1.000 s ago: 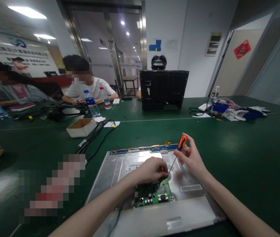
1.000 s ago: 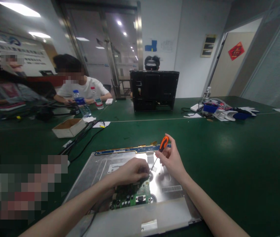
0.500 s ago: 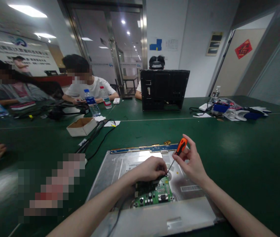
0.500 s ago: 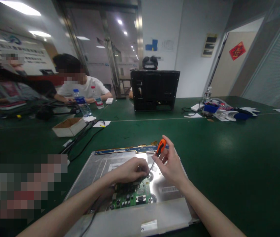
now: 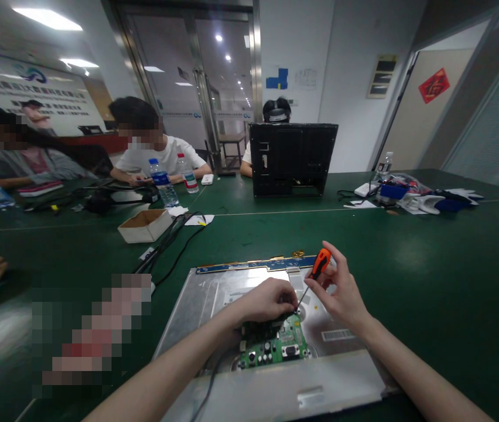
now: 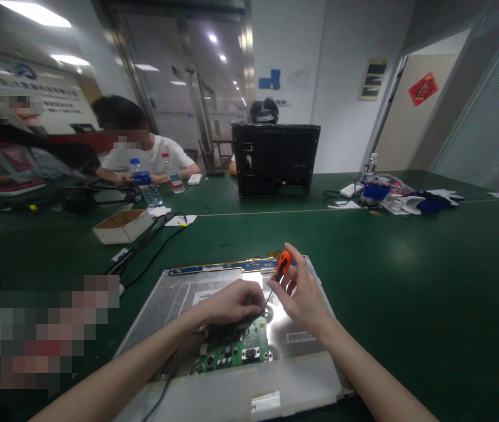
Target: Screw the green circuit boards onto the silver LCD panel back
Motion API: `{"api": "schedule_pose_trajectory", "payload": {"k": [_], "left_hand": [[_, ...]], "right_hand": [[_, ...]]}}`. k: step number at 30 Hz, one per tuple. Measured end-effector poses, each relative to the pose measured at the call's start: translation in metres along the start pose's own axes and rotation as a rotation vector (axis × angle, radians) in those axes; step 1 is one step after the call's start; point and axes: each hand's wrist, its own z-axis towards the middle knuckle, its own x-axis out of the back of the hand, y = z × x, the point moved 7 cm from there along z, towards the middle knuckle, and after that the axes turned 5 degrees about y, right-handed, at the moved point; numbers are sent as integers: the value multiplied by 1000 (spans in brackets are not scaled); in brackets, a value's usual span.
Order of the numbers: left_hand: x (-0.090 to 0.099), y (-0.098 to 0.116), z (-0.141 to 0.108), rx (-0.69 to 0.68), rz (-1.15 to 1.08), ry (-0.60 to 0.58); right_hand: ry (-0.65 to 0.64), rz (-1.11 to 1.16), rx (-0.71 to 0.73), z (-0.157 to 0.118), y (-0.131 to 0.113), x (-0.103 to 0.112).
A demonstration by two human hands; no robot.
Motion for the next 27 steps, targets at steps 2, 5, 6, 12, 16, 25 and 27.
{"api": "schedule_pose_trajectory", "payload": {"k": [2,5,6,12,16,25,27], "left_hand": [[0,0,0,-1,-3,1],[0,0,0,-9,-6,-2],[0,0,0,-12,-8,-5],[0,1,0,-30,3,-27],[-1,1,0,-33,45,-19],[-1,5,1,-53,121,-1],[0,5,1,-64,106,-8]], "right_hand": [[1,-7,16,0,-2,0],[0,-21,51,-1,-4,-1],[-2,-24,73,-1,-5,-1],[13,-65,239,-3,-12,-3],[11,-82,281,-5,-15,-4],[3,-118,300,-4,-15,-4],[3,-127,301,-5,-13,-4]]}}
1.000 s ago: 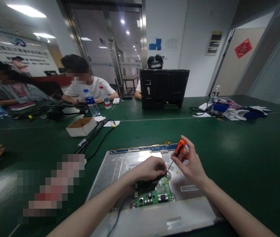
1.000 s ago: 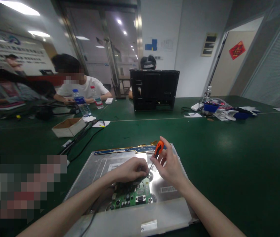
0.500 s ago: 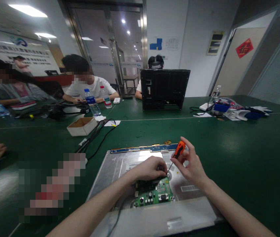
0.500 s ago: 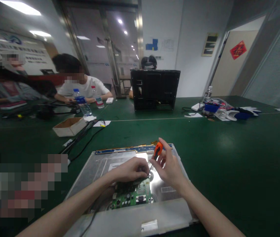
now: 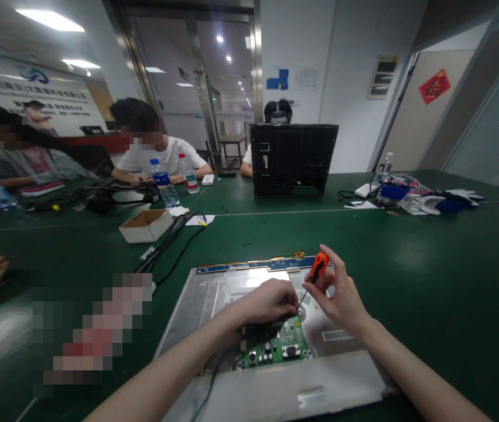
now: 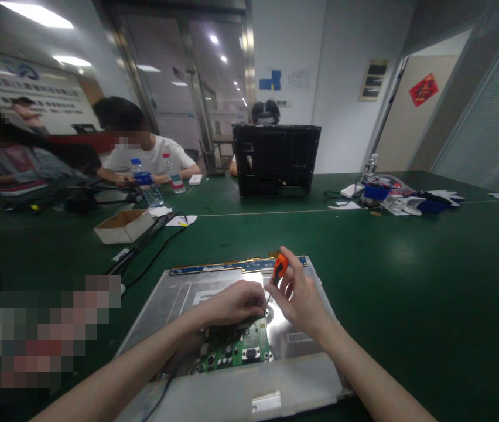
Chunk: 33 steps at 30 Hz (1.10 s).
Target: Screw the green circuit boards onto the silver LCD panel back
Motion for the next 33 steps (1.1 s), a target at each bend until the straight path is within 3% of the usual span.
{"api": "schedule_pose_trajectory", "payload": {"k": [13,33], "left_hand": [[0,-7,1,8,-111,1],[1,-9,1,27,-199,3]], "right_hand": [[-62,49,89,3,-14,-3],[-90,-69,140,0,-18,-5]]}}
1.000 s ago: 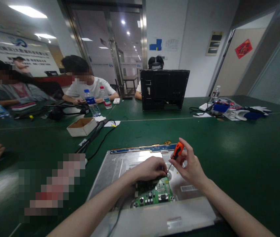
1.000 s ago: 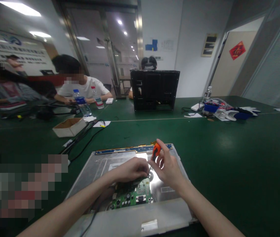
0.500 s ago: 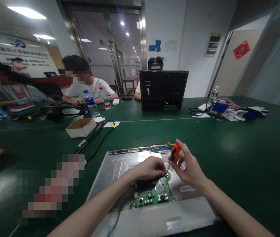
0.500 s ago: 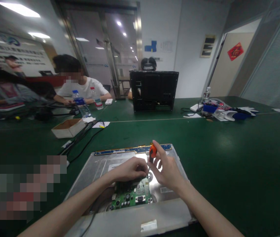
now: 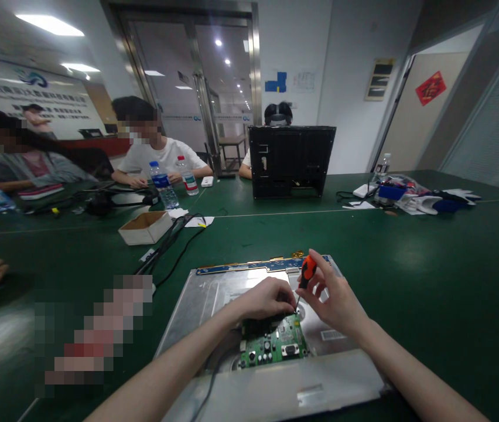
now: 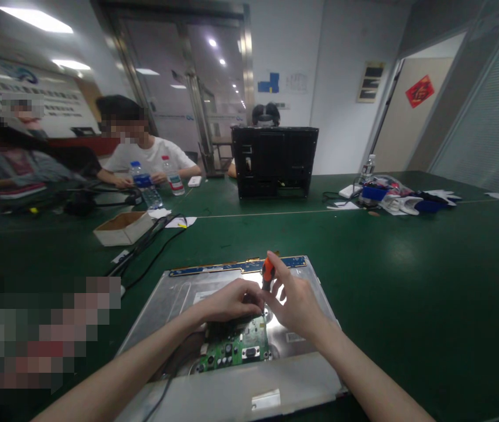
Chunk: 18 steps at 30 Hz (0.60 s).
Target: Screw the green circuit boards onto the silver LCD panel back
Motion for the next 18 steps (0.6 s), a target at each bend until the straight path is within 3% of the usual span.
{"api": "schedule_pose_trajectory", "payload": {"k": [18], "left_hand": [[-2,-5,2,19,-54,-12]], "right_hand": [[23,-12,-7,-2,3,-2]]}}
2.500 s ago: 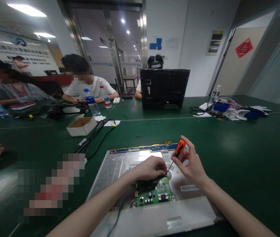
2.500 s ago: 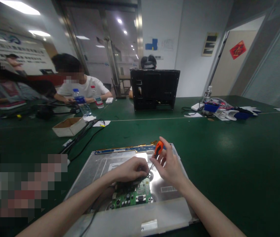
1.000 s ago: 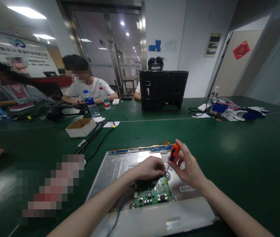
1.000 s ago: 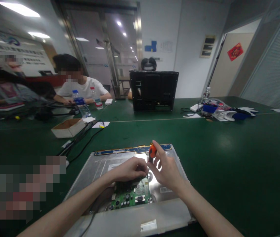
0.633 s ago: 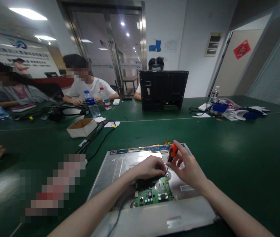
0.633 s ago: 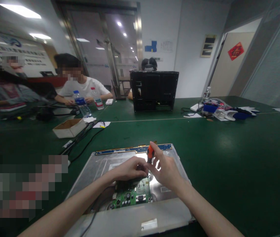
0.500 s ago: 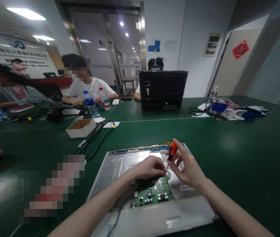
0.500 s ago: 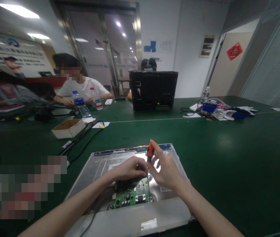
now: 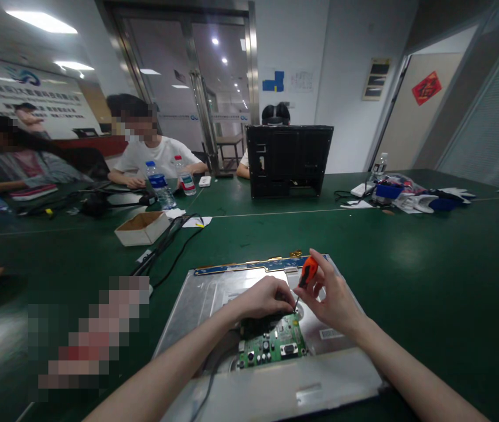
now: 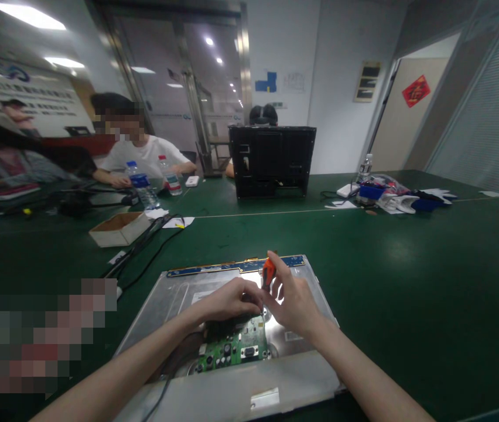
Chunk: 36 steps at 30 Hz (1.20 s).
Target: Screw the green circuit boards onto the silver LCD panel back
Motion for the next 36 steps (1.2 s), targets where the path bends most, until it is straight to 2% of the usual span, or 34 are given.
{"api": "schedule_pose_trajectory", "payload": {"k": [10,22,36], "left_hand": [[-1,-5,0,19,-2,10],[0,-2,0,-5,19,15],[-3,-5,0,-11,-13,0]], "right_hand": [[-24,62,-17,2,-3,3],[50,-14,19,-2,1,3],[-33,122,-29,-1,-6,4]]}}
